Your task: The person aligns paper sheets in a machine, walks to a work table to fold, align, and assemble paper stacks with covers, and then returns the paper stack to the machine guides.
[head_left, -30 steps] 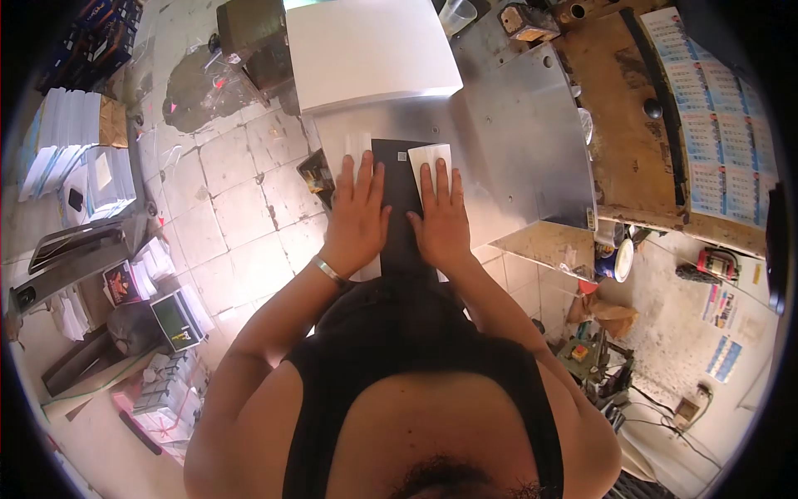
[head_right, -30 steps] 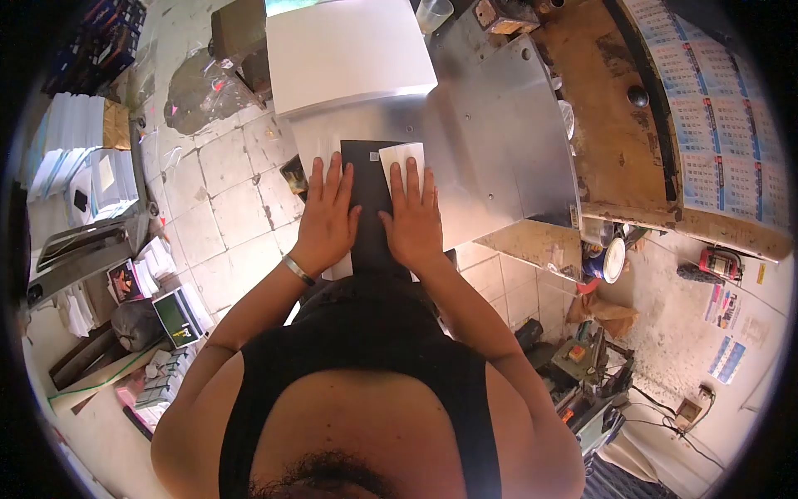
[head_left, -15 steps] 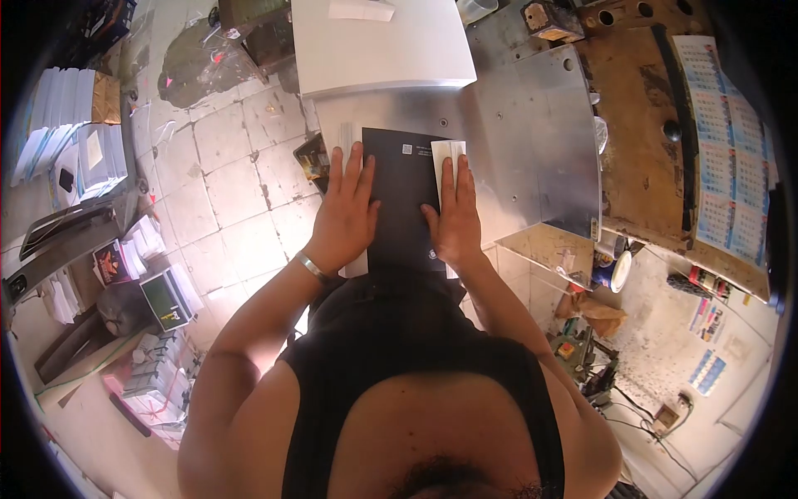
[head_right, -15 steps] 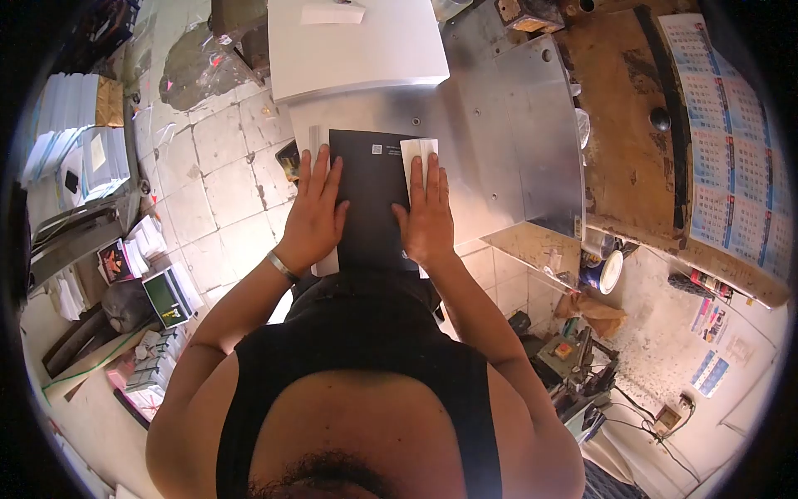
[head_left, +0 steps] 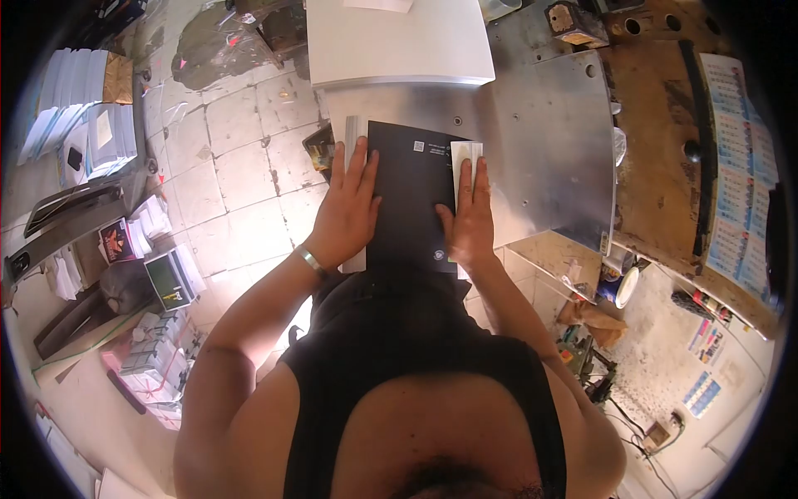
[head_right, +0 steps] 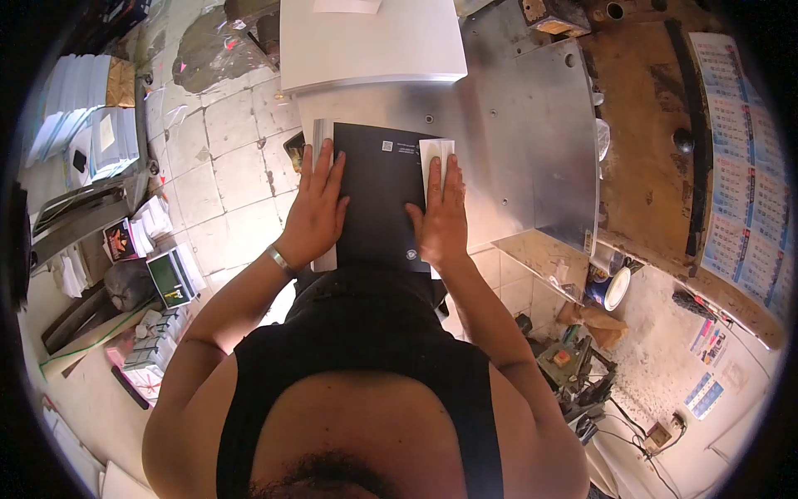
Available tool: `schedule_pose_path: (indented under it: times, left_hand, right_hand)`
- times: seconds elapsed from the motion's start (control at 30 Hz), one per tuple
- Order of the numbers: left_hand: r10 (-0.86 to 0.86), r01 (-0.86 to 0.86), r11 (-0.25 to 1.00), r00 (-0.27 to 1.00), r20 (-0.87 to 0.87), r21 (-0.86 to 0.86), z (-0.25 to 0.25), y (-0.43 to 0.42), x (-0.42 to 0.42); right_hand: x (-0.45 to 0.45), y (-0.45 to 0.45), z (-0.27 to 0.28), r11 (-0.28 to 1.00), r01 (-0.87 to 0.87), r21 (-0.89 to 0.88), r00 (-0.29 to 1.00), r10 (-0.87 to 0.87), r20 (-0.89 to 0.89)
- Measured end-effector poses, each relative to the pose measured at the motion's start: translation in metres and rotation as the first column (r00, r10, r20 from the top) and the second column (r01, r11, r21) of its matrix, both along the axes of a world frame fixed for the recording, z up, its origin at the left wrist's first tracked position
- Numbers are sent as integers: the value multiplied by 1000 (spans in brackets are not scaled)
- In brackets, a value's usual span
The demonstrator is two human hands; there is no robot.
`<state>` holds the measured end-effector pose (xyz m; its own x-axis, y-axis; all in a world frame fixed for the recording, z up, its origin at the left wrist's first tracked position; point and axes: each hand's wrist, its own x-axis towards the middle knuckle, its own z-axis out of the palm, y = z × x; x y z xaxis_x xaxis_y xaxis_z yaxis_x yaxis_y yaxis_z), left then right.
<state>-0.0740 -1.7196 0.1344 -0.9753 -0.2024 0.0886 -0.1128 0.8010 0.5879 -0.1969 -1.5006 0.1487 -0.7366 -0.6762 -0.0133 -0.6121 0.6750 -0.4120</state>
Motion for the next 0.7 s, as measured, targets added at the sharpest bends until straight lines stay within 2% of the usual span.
schedule_pose_path:
  times: [0.13,0.17,0.27,0.33,0.37,0.4,0.43,0.47,0.5,0.53,0.57,0.6,0.63,0.7]
  left_hand:
    - [-31,31,996,999,-9,-85,1,0,0]
    - [-22,22,1000,999,-32,-12,3,-2,-3]
    - [39,-23,982,996,-83,186,6,-3,8]
    - [135,-91,955,981,-138,282,6,-12,12]
    - [199,-114,833,975,-102,542,5,-17,9]
    - [248,-131,639,968,-42,758,5,-23,5]
    - [276,-146,388,961,36,910,3,-28,2]
    - [320,-192,405,945,58,894,-10,-33,-3]
    - [209,-250,626,966,150,739,10,-35,-6]
    - [123,-250,809,957,263,532,47,-38,-12]
    - [69,-195,936,918,389,294,67,-40,-16]
    - [131,-133,989,991,23,72,24,-34,-13]
    - [123,-123,992,991,60,-8,29,-32,-15]
    - [115,-90,982,983,142,-168,44,-24,-19]
  right_hand:
    - [5,7,-1,999,-28,20,999,28,-26]
    - [2,4,0,999,-35,16,999,36,-38]
    - [3,7,11,985,-12,-171,993,32,115]
    - [0,14,15,931,110,-348,962,-11,274]
    - [-2,17,16,889,175,-422,935,-15,354]
    - [-1,12,28,811,308,-497,902,-84,423]
    - [-7,16,27,815,332,-475,866,-63,496]
    - [-21,23,22,819,354,-451,823,-43,567]
    - [-27,27,18,824,372,-426,773,-22,634]
    - [-25,26,14,884,331,-329,884,-168,437]
    - [-23,17,28,953,264,-150,929,-209,305]
    - [-18,4,53,975,216,48,961,-221,167]
    - [-15,-7,69,949,188,251,979,-202,29]
    - [-13,-19,71,914,143,379,989,-145,-24]
